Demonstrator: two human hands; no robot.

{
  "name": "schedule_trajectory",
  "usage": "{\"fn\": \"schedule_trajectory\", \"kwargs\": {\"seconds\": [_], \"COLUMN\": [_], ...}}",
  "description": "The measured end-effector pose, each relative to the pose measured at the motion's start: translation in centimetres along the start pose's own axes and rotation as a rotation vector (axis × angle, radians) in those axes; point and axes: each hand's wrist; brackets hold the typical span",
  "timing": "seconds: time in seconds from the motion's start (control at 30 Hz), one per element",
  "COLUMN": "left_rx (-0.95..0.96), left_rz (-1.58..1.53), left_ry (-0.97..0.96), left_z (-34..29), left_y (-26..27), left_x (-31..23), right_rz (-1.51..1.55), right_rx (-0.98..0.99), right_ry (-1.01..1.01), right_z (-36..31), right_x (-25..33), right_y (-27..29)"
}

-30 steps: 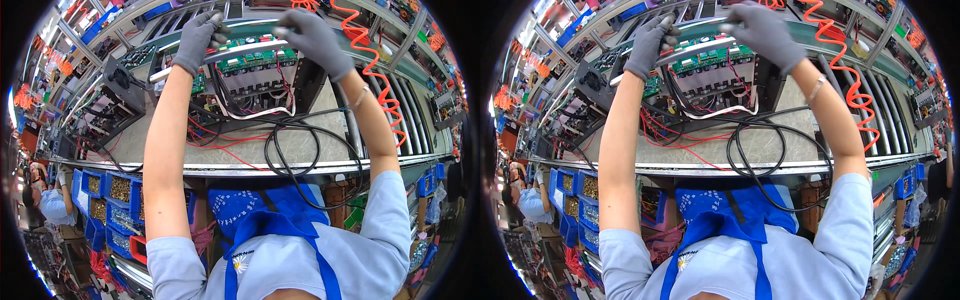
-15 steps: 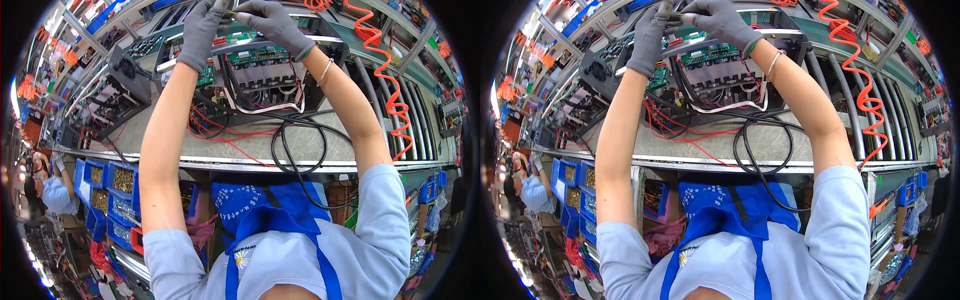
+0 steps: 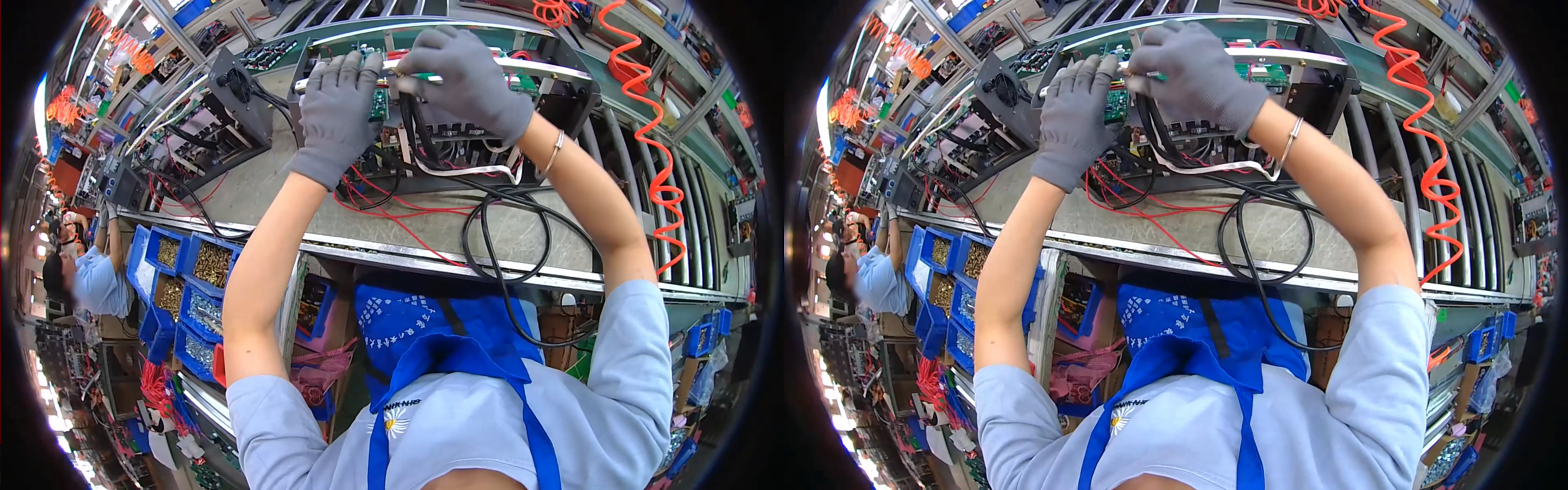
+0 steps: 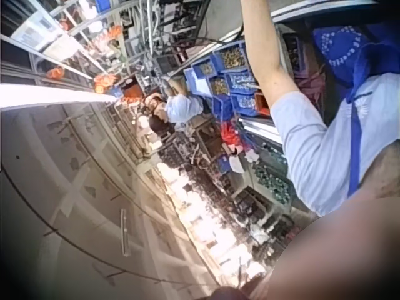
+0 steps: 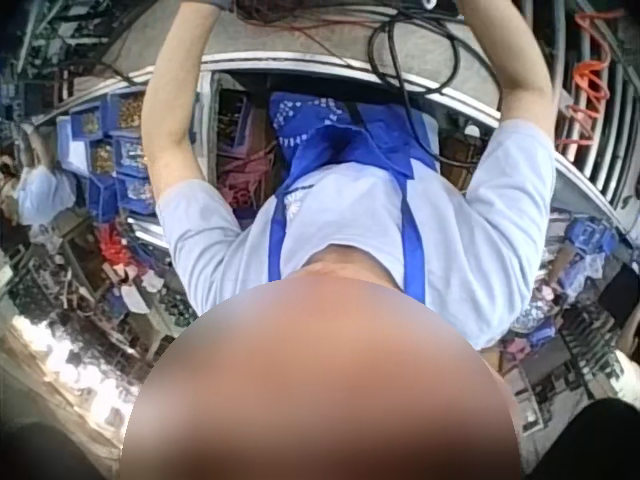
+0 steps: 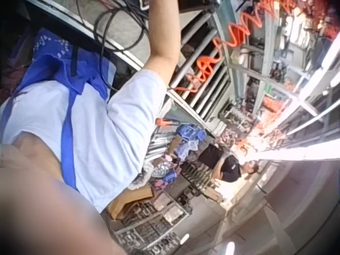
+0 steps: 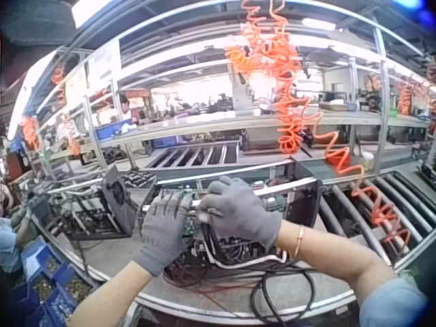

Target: The person assembles an electronic device by connecting wires to a circuit board and using a pneumatic screwdriver to secure components. They work at a bench with organized parts bins, handling various wires and tools to complete the assembly.

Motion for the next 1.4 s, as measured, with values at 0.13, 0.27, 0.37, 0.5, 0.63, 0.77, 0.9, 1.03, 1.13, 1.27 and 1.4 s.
{"fn": "schedule_trajectory", "kwargs": {"seconds": [0.13,0.27,0.37,0.5,0.63,0.77,0.9,1.03,1.13,1.27,1.4], "left_rx": [0.011,0.007,-0.004,-0.015,-0.058,0.012,-0.106,-0.148,-0.069,0.434,0.488], "left_rz": [-0.009,-0.023,-0.025,-0.007,0.003,-0.174,0.015,-0.104,-0.056,-0.054,0.215], "left_ry": [-0.002,0.014,0.023,0.026,0.038,0.086,0.076,0.255,0.359,0.994,0.938], "left_z": [0.2,0.1,0.1,-0.3,-0.3,-0.3,-1.1,-5.4,-12.9,-22.8,-35.2], "left_y": [0.1,0.0,-0.2,-0.9,-0.7,-0.8,-1.2,3.3,5.8,12.6,18.4], "left_x": [-0.4,-0.4,-0.3,-0.1,0.2,-0.7,-0.9,-1.4,0.5,5.1,12.2], "right_rz": [-0.235,-0.35,-0.365,-0.411,-0.304,0.128,0.108,0.169,0.354,0.554,0.981], "right_rx": [0.171,0.222,0.24,0.265,0.117,0.238,0.345,0.36,0.363,0.294,0.254], "right_ry": [-0.096,-0.105,-0.155,-0.279,-0.22,-0.158,-0.16,-0.133,-0.252,-0.34,-0.365], "right_z": [0.3,0.7,0.9,2.0,2.9,2.0,2.8,2.7,2.8,2.1,0.9], "right_x": [1.5,2.7,3.0,2.9,1.8,-2.0,-1.5,-1.8,-2.3,-6.3,-10.9], "right_y": [-0.3,-0.5,-0.5,-1.1,-1.1,-0.8,-1.0,-1.4,-1.4,-1.3,-2.9]}}
Point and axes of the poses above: each hand's wrist, its own z-axis towards the middle knuckle, its own y-axis out of the back of the hand, x = y × z, and after that the axes turned 2 degrees about -x, right-handed
